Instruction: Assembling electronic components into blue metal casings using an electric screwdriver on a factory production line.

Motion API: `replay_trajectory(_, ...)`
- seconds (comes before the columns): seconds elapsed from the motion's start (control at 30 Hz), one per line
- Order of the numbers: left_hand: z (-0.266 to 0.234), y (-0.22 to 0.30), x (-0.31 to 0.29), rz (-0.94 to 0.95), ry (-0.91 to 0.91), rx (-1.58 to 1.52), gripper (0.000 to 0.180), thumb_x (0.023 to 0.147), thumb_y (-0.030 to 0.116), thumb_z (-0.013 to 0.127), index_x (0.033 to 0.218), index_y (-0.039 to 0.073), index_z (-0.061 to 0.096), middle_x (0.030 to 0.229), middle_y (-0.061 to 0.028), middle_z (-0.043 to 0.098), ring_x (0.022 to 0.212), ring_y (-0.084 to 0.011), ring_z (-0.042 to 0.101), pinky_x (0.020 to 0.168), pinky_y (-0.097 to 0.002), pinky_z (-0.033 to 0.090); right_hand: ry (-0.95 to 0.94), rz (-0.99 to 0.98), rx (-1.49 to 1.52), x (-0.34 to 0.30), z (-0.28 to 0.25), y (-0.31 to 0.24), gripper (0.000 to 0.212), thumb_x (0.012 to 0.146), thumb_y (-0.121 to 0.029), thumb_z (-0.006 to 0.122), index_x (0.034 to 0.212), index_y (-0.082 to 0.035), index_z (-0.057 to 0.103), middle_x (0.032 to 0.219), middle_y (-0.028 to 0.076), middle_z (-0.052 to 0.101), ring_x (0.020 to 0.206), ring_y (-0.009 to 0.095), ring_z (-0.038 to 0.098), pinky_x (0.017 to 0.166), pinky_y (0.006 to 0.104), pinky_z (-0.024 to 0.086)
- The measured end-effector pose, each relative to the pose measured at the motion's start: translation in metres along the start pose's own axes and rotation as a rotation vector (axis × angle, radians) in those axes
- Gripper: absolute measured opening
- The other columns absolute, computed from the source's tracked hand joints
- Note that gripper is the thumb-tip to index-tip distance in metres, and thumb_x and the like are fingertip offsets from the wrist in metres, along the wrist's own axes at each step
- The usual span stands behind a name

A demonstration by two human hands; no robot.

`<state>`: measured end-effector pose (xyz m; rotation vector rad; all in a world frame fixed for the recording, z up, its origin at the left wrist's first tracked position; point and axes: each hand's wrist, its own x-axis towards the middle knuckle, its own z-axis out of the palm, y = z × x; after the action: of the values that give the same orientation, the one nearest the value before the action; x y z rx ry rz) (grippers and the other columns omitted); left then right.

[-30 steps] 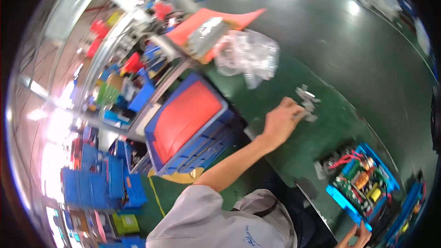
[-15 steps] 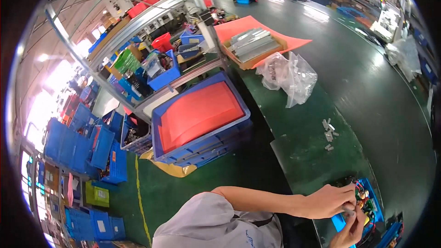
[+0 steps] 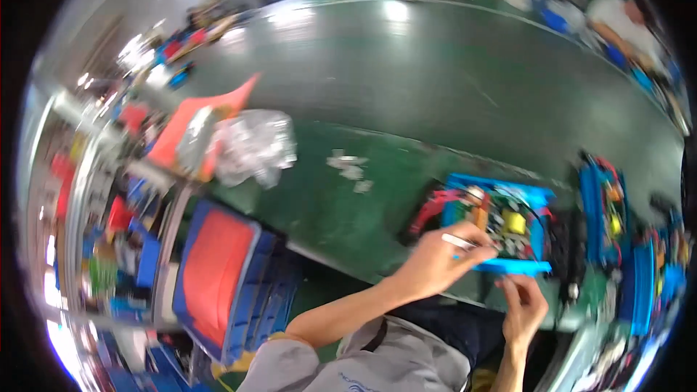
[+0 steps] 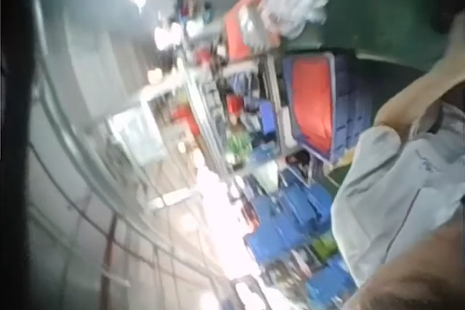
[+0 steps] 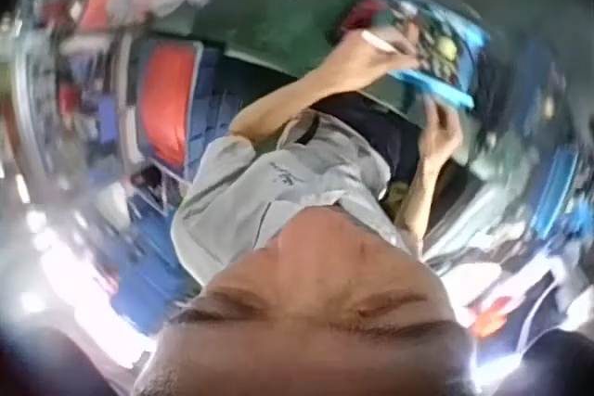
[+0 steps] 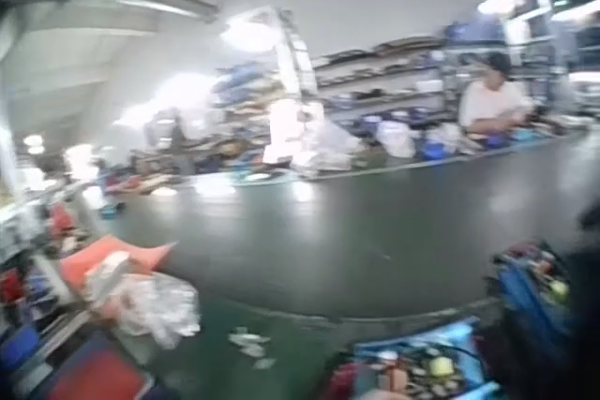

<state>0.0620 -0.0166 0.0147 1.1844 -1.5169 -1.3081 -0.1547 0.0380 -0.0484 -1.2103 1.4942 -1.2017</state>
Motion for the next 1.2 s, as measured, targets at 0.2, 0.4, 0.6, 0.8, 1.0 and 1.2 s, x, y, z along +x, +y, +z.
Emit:
replay_trajectory(0.2, 0.013, -0.017, 0.007, -0.063, -0.078, -0.373, 0.019, 0.100, 0.001, 0.057, 0.118, -0.004, 0.052, 0.117, -0.0201, 0.068, 0.108, -0.0242, 0.068, 0.095, -0.0362, 0.057, -0.186, -0.056, 0.055, 0.011, -0.011, -0.013, 0.013, 0.097, 0.000, 0.059, 0.107, 0.005, 0.067, 0.100, 0.010, 0.067, 0.090, 0.017, 0.067, 0.079, 0.0283, 0.053)
replay_trajectory(0.4, 0.026, -0.016, 0.011, -0.121, -0.075, -0.307, 0.021, 0.097, 0.002, 0.064, 0.115, -0.006, 0.058, 0.109, -0.0155, 0.067, 0.101, -0.0223, 0.069, 0.091, -0.0359, 0.059, -0.157, -0.239, -0.066, 0.013, -0.022, -0.014, 0.015, 0.096, 0.002, 0.059, 0.109, 0.000, 0.066, 0.099, 0.012, 0.065, 0.088, 0.021, 0.067, 0.078, 0.0307, 0.052)
replay_trajectory(0.6, 0.036, -0.020, 0.007, -0.085, -0.030, -0.268, 0.021, 0.096, 0.007, 0.067, 0.112, -0.005, 0.061, 0.104, -0.0163, 0.069, 0.092, -0.0224, 0.071, 0.084, -0.0353, 0.061, -0.147, -0.243, -0.080, 0.012, -0.021, -0.015, 0.017, 0.094, 0.004, 0.061, 0.110, 0.000, 0.065, 0.099, 0.012, 0.065, 0.087, 0.021, 0.066, 0.078, 0.0327, 0.051)
replay_trajectory(0.8, 0.029, -0.028, -0.002, 0.126, 0.103, 0.143, 0.013, 0.097, 0.003, 0.064, 0.107, -0.005, 0.061, 0.097, -0.0110, 0.068, 0.080, -0.0165, 0.070, 0.070, -0.0266, 0.054, 0.361, -0.437, -0.487, 0.010, -0.053, 0.007, 0.025, 0.087, 0.003, 0.070, 0.111, -0.001, 0.065, 0.103, 0.012, 0.066, 0.084, 0.020, 0.061, 0.077, 0.0303, 0.050)
replay_trajectory(1.0, 0.017, -0.042, 0.005, 0.333, 0.150, 0.362, 0.008, 0.098, 0.001, 0.062, 0.102, -0.004, 0.062, 0.098, -0.0103, 0.065, 0.081, -0.0147, 0.068, 0.074, -0.0263, 0.054, 0.552, -0.311, -0.913, 0.024, -0.101, 0.037, 0.048, 0.090, -0.014, 0.073, 0.133, -0.003, 0.057, 0.114, 0.018, 0.061, 0.102, 0.035, 0.059, 0.089, 0.0430, 0.047)
replay_trajectory(1.2, 0.022, -0.059, 0.015, 0.509, 0.130, 0.476, 0.007, 0.095, -0.004, 0.062, 0.102, -0.003, 0.060, 0.097, -0.0149, 0.069, 0.080, -0.0215, 0.071, 0.070, -0.0294, 0.057, 0.421, 0.028, -0.718, -0.022, -0.096, 0.031, 0.061, 0.081, -0.014, 0.076, 0.136, -0.004, 0.053, 0.105, 0.017, 0.059, 0.095, 0.032, 0.060, 0.086, 0.0393, 0.049)
